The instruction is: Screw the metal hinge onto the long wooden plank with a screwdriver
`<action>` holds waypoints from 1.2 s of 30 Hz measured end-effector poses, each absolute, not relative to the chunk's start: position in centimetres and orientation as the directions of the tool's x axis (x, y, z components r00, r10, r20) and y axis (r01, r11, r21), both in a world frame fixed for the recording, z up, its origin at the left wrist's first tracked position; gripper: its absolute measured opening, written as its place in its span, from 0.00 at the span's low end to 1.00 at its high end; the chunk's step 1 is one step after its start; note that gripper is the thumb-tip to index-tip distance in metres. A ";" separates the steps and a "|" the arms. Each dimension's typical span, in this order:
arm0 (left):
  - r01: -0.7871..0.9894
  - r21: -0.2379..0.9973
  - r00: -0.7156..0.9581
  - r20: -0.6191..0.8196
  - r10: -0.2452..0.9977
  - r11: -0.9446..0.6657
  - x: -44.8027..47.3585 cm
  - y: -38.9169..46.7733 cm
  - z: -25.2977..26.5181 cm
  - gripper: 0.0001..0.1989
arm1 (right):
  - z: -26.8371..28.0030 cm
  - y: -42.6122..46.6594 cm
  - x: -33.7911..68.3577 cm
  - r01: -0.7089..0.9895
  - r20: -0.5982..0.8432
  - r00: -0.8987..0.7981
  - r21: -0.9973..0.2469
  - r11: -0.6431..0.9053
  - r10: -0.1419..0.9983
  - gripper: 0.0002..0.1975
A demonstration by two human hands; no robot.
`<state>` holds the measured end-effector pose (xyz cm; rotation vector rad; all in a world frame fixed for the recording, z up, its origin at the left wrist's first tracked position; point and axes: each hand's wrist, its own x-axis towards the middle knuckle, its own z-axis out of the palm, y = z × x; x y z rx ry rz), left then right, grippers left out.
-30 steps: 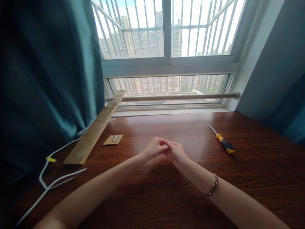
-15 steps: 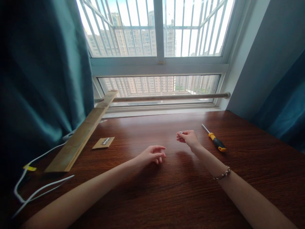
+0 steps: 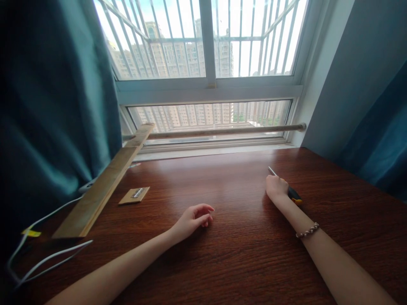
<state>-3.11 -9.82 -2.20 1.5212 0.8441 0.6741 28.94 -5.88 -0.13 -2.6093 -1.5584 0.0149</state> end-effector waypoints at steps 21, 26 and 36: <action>0.172 0.983 0.581 -0.047 0.813 -0.066 -3.2 -9.8 -2.2 0.15 | -0.2 -5.6 31.0 0.847 0.010 0.523 -0.110 -0.519 0.852 0.15; 0.166 0.984 0.587 -0.040 0.809 -0.071 -3.2 -9.9 -2.3 0.14 | -0.3 -5.9 30.7 0.867 0.032 0.490 -0.120 -0.484 0.871 0.14; 0.156 0.984 0.590 -0.021 0.807 -0.089 -3.3 -10.0 -2.4 0.12 | -0.7 -6.3 29.8 0.895 0.062 0.442 -0.095 -0.436 0.895 0.11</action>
